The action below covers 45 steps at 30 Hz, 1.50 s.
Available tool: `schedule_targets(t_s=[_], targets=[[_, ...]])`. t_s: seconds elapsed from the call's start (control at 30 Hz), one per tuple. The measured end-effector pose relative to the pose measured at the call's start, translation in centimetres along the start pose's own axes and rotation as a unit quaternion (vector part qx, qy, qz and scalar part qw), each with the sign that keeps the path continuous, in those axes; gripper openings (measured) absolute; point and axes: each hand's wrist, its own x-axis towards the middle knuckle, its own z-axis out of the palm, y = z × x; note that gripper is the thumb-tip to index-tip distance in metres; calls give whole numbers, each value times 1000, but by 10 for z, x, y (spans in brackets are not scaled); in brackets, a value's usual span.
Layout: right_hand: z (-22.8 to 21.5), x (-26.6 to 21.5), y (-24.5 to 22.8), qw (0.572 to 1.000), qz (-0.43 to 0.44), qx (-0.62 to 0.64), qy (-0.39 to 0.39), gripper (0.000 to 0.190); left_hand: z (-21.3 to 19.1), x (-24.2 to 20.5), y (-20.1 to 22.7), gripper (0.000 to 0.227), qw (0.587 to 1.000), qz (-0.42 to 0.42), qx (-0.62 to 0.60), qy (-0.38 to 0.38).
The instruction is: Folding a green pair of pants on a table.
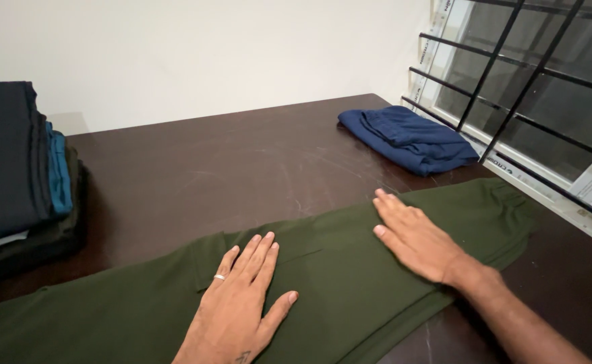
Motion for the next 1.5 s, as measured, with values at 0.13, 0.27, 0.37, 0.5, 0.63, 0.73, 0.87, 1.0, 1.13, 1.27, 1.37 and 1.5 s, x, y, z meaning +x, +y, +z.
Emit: schedule_targets(t_s=[0.13,0.27,0.37,0.5,0.63,0.73,0.87,1.0,1.13,1.27,1.37,1.5], targets=[[-1,-5,48,998,58,-32,-12,71,2,-1,1,75,1000,-6,1,1],[7,-10,99,994,103,-46,-11,72,1,0,0,75,1000,-12,-5,-16],[10,-11,123,991,125,-51,-4,73,2,1,0,76,1000,-12,1,-26],[2,-13,137,987,160,3,9,75,1,1,-1,76,999,-15,-2,-34],[0,-17,154,979,202,13,19,77,-9,1,0,73,999,-14,-24,-32],[2,-19,167,980,183,49,56,73,-25,1,-7,70,996,3,-89,-29],[13,-16,193,989,93,9,112,65,-64,-12,-41,62,994,-63,-85,-27],[11,-14,197,991,32,-6,128,57,-69,-57,-110,81,954,-236,-11,-183],[2,-18,170,986,99,-61,116,54,-77,-105,-167,68,975,-165,13,-151],[-9,-16,159,977,68,-152,135,48,-122,-103,-175,74,916,-265,44,-297],[-19,-6,172,974,64,-203,82,46,-159,-103,-190,81,861,-319,71,-390],[-35,13,182,937,84,-334,-58,49,-165,-146,-250,100,852,-340,13,-398]])
